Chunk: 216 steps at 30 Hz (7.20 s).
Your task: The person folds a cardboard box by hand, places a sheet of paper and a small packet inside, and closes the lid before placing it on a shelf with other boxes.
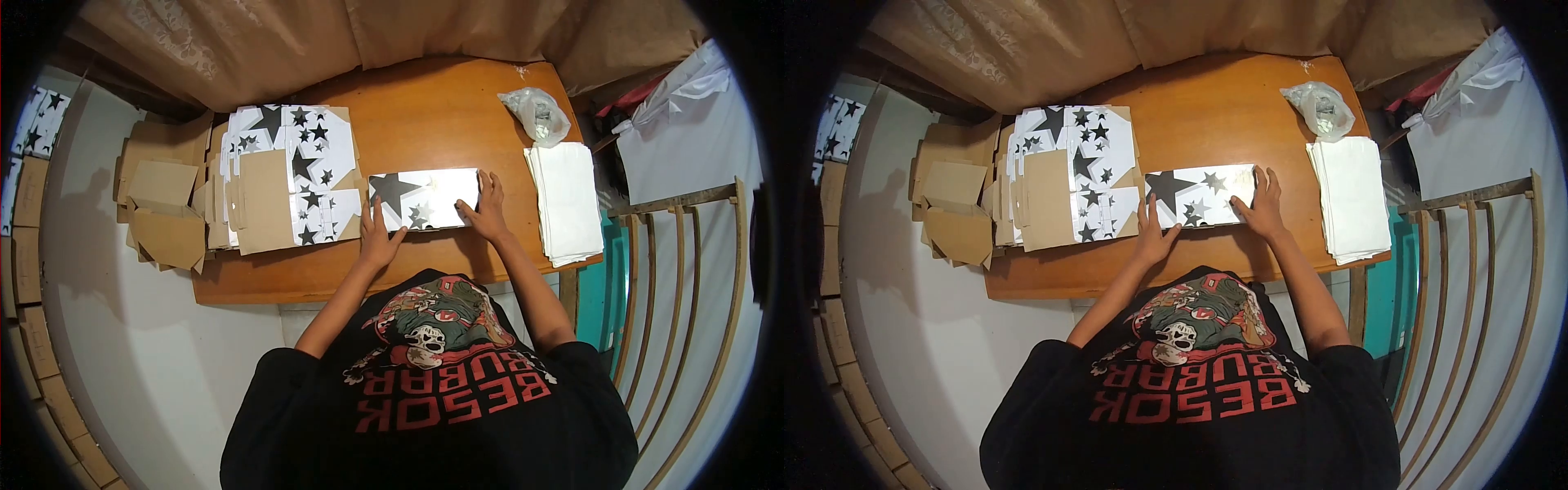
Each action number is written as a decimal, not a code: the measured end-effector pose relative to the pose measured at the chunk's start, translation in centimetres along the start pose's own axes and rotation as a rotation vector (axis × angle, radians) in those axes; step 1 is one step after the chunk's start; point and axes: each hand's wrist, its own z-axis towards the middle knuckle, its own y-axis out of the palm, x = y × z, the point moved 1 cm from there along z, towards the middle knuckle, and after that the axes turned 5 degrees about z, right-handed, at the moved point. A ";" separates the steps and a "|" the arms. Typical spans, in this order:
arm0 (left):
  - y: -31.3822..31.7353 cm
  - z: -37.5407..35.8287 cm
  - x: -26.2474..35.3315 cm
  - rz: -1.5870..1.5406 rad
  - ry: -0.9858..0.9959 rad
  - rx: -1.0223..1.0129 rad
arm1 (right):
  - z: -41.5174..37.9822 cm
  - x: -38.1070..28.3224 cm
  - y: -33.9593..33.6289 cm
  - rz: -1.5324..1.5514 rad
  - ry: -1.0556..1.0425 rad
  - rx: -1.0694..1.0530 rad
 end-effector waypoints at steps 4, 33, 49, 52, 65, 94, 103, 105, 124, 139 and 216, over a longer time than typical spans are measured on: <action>0.2 0.3 -0.6 -0.042 -0.037 -0.049 | 1.3 -0.8 0.7 0.069 -0.016 -0.053; -0.2 2.4 0.5 -0.136 -0.001 0.216 | -1.2 3.5 -1.1 0.198 0.290 -0.047; 6.4 0.8 -3.1 -0.805 -0.069 -0.338 | -6.2 3.1 7.5 0.424 0.154 -0.183; 5.4 1.1 -2.0 -0.771 -0.056 -0.209 | -5.1 -1.2 3.6 0.653 0.471 -0.482; -1.9 2.9 3.7 -1.045 -0.387 -0.484 | -3.9 -1.6 4.7 1.050 0.389 -0.306; -5.6 1.4 -0.7 -1.180 -0.417 -0.527 | -7.8 -10.2 3.6 1.039 0.246 -0.349; -2.7 3.4 -4.2 -1.323 -0.411 -0.364 | -10.2 -12.5 4.6 1.011 0.299 -0.340; -3.0 3.2 -3.2 -1.372 -0.473 -0.412 | -10.6 -11.3 5.2 0.865 0.240 -0.299; 0.2 -2.4 3.7 -0.837 -0.087 -0.041 | -5.9 -4.0 0.4 1.080 0.379 -0.428; 2.5 -13.1 5.1 -0.629 -0.163 0.487 | -0.8 -6.0 4.0 1.025 -0.001 -0.953; -0.1 -89.0 12.0 -0.482 -0.577 1.837 | -69.7 -37.4 8.9 0.666 -1.055 -1.951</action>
